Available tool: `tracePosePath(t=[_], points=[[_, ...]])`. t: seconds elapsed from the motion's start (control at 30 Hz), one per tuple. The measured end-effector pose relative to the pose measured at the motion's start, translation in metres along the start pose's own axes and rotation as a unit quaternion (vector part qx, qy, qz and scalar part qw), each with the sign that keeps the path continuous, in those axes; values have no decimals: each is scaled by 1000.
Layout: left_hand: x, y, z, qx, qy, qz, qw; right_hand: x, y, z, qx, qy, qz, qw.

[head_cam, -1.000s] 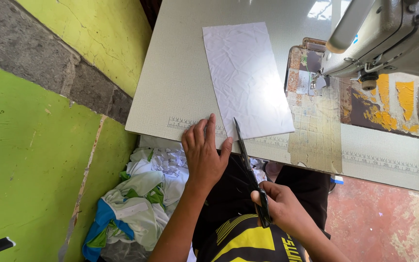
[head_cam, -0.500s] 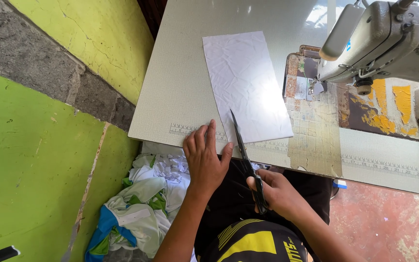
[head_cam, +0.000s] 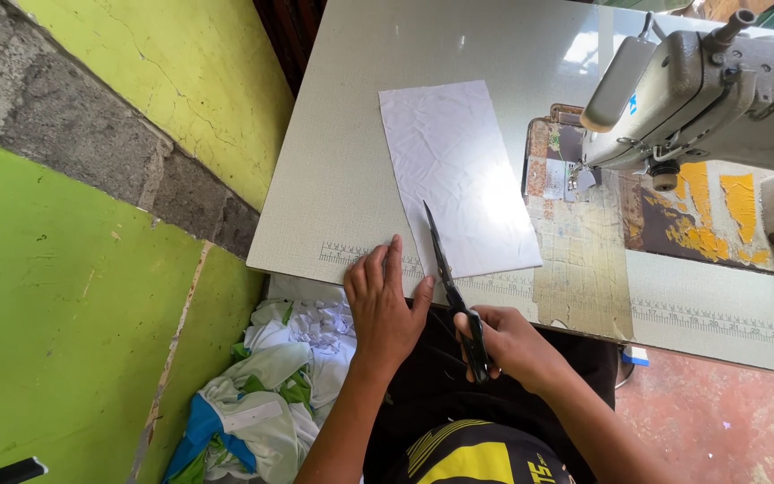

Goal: Cutting strips of white fabric using large scissors on a workbench next to a sewing machine.

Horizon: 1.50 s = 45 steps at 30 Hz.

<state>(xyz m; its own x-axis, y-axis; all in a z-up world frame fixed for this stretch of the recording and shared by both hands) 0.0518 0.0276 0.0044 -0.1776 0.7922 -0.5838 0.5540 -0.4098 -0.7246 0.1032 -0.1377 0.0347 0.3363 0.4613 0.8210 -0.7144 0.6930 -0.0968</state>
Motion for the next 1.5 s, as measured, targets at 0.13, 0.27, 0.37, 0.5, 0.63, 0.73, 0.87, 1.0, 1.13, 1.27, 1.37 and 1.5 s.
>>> tracePosePath(t=[0.13, 0.27, 0.37, 0.5, 0.63, 0.73, 0.87, 1.0, 1.13, 1.27, 1.37, 1.5], points=[[0, -1, -1, 0, 2, -2, 1000, -5, -1, -8, 1, -3, -10, 1000], [0, -1, 0, 9, -1, -1, 1000, -5, 0, -7, -11, 3, -14, 1000], [-2, -4, -2, 10, 6, -4, 1000, -5, 1, -4, -25, 9, -8, 1000], [-4, -5, -2, 15, 22, -22, 999, -4, 0, -2, -42, 13, -2, 999], [-2, -2, -1, 18, 22, -22, 999, 1, -1, -13, -16, 6, -14, 1000], [-1, -1, -1, 22, 20, -17, 999, 4, -5, -24, -6, -4, -10, 1000], [-3, -5, -1, 16, 19, -6, 1000, 18, -3, -26, -4, -15, -13, 1000], [-3, -5, -1, 13, 22, -10, 1000, 21, 1, -26, -11, -14, 5, 1000], [-3, -5, -2, 11, 25, -12, 1000, 30, 3, -20, -20, -12, 37, 999], [-3, -4, -1, 6, 26, -9, 1000, 17, 1, -29, -27, -9, -2, 1000], [-3, -4, 0, 4, 28, -14, 999, 17, -1, -39, -6, 4, 3, 1000], [-2, -4, -1, 2, 31, -22, 999, 32, -4, -49, 7, 4, 16, 1000]])
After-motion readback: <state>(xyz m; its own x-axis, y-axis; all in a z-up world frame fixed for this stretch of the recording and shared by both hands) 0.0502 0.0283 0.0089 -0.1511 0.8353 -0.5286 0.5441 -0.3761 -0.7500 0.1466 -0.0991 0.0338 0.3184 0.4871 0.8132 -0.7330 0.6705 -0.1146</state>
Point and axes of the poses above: each hand's wrist, its own z-axis away from the middle knuckle, its own y-axis out of the palm, x = y × z, the point moved 6 cm from there along -z, towards the middle knuckle, and after that the axes turned 7 degrees about z, right-handed, at the moved point
